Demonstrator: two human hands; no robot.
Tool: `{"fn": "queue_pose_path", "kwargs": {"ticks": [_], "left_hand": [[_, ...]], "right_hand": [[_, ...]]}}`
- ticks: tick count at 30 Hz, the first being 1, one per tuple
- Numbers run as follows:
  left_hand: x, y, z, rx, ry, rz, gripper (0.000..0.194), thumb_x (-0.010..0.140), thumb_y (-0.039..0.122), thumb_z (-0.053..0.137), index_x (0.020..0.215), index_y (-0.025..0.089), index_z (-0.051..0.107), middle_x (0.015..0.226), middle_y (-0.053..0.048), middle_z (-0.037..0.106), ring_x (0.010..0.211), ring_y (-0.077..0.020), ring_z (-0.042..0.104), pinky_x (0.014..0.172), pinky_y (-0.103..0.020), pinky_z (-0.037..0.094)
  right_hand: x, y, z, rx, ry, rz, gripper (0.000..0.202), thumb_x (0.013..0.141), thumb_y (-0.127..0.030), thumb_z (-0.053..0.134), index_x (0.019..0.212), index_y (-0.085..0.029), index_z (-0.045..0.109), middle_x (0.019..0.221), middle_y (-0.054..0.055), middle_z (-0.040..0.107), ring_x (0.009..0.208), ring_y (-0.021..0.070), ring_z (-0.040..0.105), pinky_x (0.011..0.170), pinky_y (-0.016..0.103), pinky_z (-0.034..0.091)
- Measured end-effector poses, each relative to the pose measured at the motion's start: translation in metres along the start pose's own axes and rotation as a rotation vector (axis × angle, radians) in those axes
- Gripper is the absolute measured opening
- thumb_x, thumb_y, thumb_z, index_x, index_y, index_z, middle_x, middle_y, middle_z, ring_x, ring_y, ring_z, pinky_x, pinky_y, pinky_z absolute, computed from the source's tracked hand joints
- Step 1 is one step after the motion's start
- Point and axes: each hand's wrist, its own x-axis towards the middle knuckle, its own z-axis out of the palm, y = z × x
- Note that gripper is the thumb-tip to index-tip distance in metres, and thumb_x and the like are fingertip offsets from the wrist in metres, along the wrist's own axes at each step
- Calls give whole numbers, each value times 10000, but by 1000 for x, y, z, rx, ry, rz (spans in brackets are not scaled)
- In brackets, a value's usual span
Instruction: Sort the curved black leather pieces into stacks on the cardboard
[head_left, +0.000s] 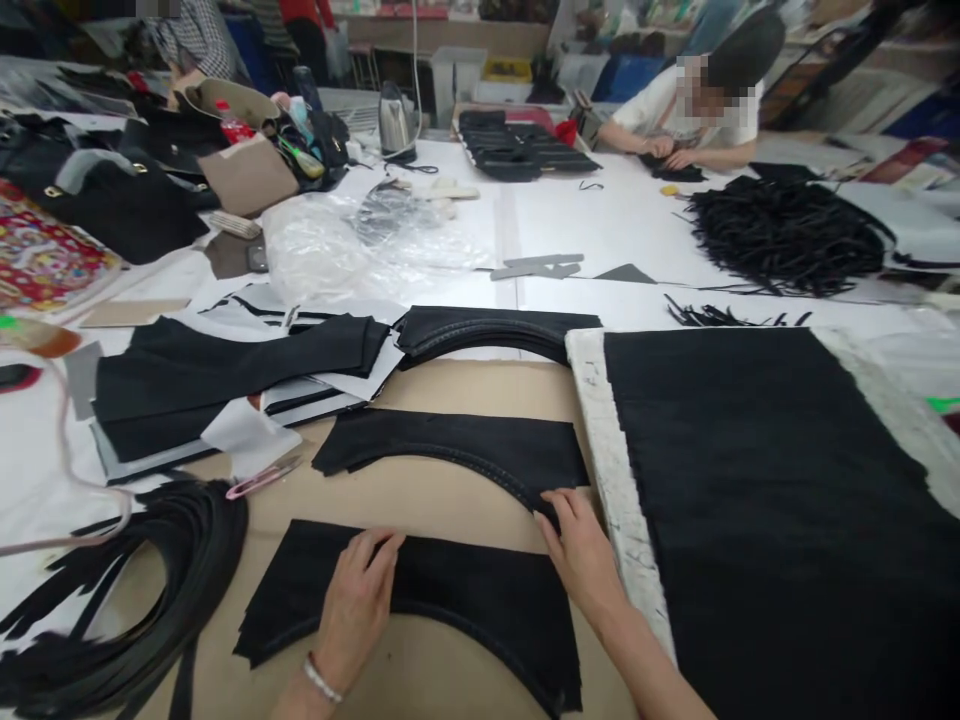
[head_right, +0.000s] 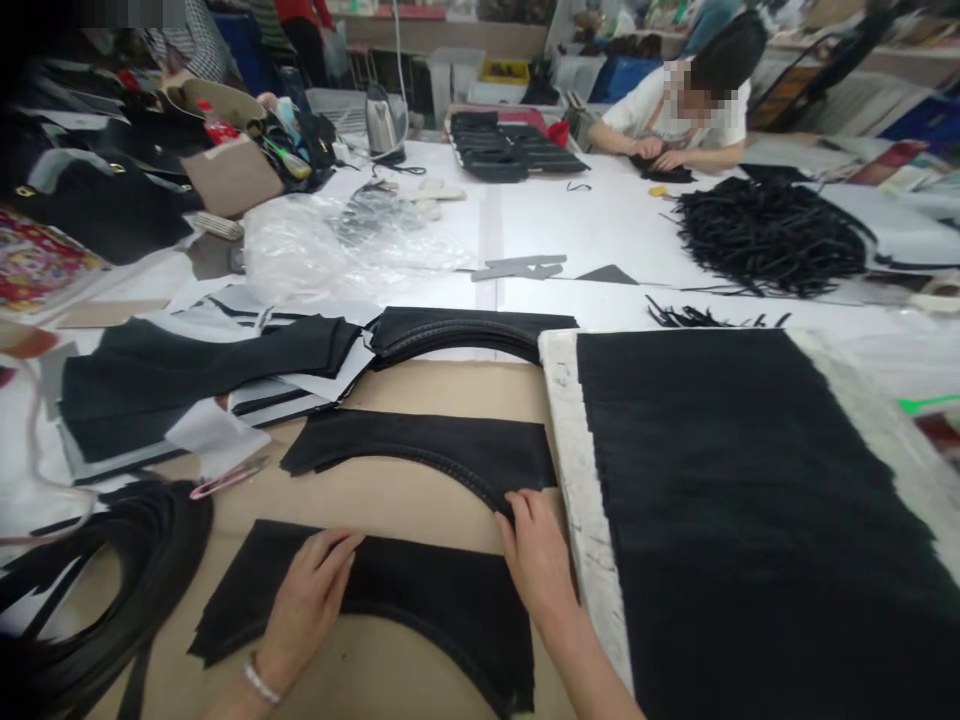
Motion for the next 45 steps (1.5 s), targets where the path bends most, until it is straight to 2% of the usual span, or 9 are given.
{"fn": "queue_pose_path", "kwargs": {"ticks": [3,7,12,18,25,34,40,45], "left_hand": [[34,32,11,-75,-94,89,335,890,101,398,1164,210,558,1122,-75,595,1049,-194,531,919,-384,481],[79,71,29,-120,-205,215,436,864,60,377,1256,203,501,1233,-79,570,1152,-211,478,981,-410,438],[108,93,53,-101,-264,296,498,827,45,399,1300,190,464,1264,-81,556,1173,-234,456,971,-422,426],[109,94,68,-56,-303,295,525,803,27,398,1300,181,464,1273,-87,546,1181,-242,449,956,-417,428],[107,99,69,-28,-331,259,553,803,21,385,1330,181,439,1311,-100,518,1197,-243,438,989,-428,410],[101,96,76,-32,-276,248,558,806,30,385,1329,215,449,1278,-110,520,1164,-246,461,945,-440,441],[101,92,73,-78,-271,265,584,791,18,377,1342,201,436,1277,-120,525,1173,-248,452,954,-433,431],[105,93,69,-71,-262,249,557,808,35,382,1337,202,434,1263,-106,524,1147,-237,456,933,-409,428]], "right_hand": [[23,-4,0,-128,-75,-90,198,923,-219,448,1100,-180,529,1063,90,548,968,218,529,851,371,434],[37,-12,1,-289,-162,-147,150,919,-201,453,1027,-198,557,968,61,574,922,215,526,779,348,388],[46,-11,-1,-379,-221,-195,119,915,-187,451,968,-205,557,920,54,580,887,214,532,732,341,344],[54,-5,0,-371,-252,-254,104,889,-156,462,927,-194,550,897,68,581,876,227,538,726,352,332],[58,1,-3,-332,-255,-292,95,885,-166,460,905,-199,547,888,61,585,860,222,542,744,356,331],[60,5,-6,-329,-264,-316,78,878,-180,491,906,-200,560,909,61,596,884,230,549,750,358,336],[62,-3,-1,-391,-275,-308,112,874,-132,471,877,-189,568,872,66,609,850,220,558,728,342,330],[65,-6,-4,-426,-235,-304,175,928,-151,405,873,-191,566,839,53,615,811,197,561,718,326,310]]}}
